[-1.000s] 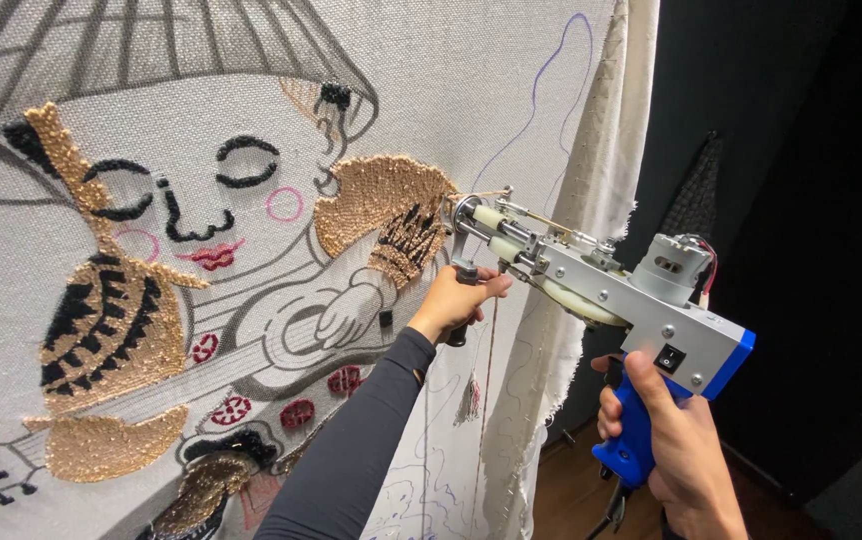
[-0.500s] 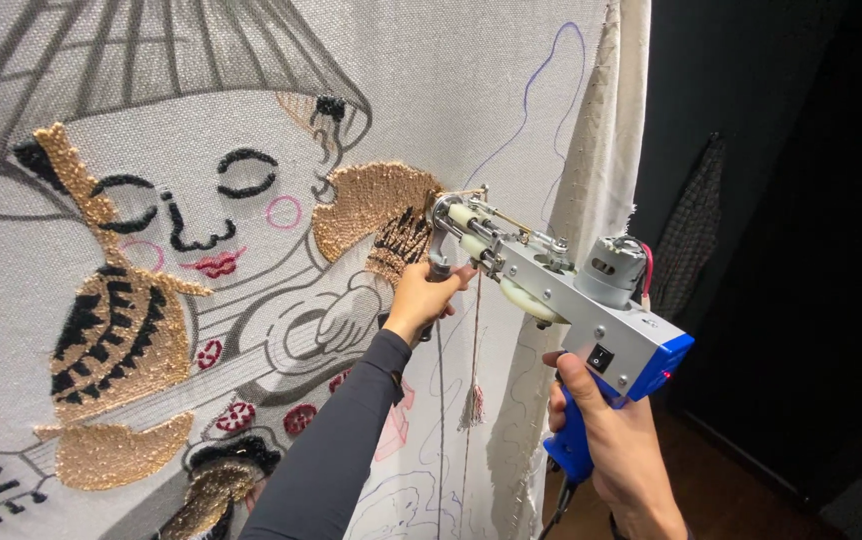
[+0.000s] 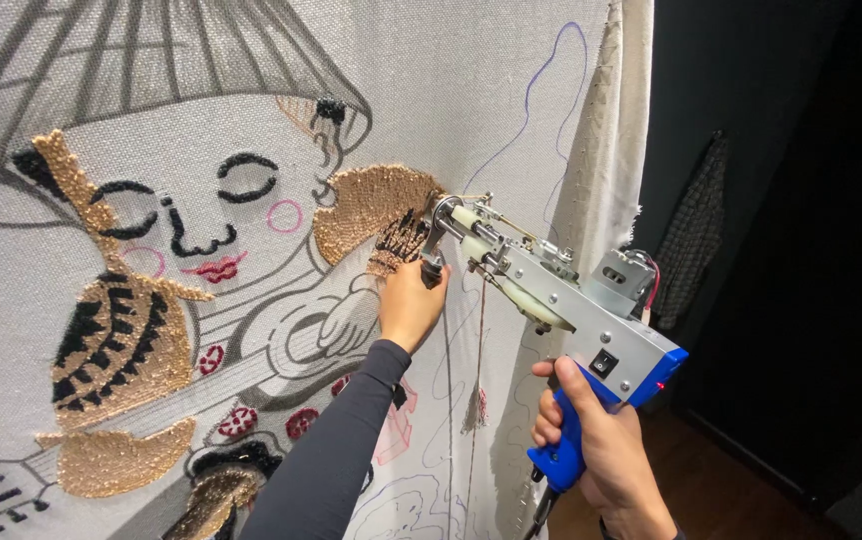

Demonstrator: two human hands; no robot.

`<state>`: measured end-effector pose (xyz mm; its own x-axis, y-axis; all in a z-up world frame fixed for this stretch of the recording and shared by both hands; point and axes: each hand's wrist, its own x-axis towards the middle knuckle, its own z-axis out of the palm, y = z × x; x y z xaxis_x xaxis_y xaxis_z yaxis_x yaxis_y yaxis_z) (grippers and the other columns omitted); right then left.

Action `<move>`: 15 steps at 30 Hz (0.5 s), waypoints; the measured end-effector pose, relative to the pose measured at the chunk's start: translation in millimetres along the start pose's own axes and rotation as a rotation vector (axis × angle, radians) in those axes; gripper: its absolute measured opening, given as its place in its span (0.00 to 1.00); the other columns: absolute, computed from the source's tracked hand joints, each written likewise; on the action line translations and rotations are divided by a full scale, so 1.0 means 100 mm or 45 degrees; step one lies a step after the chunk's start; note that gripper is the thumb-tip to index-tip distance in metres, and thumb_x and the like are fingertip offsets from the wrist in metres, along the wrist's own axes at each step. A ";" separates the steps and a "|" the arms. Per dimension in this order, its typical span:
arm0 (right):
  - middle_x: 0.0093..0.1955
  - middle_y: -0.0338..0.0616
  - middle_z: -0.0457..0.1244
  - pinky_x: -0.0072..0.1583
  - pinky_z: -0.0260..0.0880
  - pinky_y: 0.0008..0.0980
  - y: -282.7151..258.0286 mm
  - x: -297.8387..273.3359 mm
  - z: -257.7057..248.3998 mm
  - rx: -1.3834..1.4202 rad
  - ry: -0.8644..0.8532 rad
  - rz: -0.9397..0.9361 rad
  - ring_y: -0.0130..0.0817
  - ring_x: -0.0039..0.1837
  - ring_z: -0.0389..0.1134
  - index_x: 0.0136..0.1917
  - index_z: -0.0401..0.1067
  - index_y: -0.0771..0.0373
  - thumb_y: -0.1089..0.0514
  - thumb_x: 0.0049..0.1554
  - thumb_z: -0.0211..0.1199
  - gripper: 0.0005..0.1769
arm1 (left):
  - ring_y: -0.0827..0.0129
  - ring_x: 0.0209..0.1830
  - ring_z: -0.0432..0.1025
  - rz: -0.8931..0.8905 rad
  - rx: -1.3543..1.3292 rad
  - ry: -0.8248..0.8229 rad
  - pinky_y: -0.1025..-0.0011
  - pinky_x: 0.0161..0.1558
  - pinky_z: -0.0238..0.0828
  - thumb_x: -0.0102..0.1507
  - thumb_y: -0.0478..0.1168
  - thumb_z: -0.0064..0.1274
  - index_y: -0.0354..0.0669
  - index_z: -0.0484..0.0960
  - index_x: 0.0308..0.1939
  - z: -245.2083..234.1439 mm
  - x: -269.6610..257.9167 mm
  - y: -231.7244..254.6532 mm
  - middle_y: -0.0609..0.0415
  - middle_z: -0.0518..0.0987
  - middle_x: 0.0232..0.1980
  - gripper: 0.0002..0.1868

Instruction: The person uses a tufting gun to create a patterned rug on a stretched canvas.

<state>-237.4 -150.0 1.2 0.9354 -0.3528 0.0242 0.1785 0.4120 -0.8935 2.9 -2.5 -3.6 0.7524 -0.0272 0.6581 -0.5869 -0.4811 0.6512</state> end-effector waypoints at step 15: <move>0.26 0.41 0.55 0.34 0.63 0.33 0.02 0.02 0.06 -0.077 0.018 -0.066 0.30 0.28 0.57 0.44 0.70 0.68 0.44 0.57 0.64 0.22 | 0.42 0.34 0.77 -0.050 -0.020 -0.009 0.52 0.36 0.73 0.63 0.53 0.56 0.40 0.84 0.32 -0.05 0.00 0.11 0.41 0.82 0.29 0.19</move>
<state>-233.2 -144.9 2.6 0.9208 -0.3846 0.0651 0.2075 0.3418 -0.9166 -4.5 -3.3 5.4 0.7772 -0.0144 0.6291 -0.5611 -0.4684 0.6824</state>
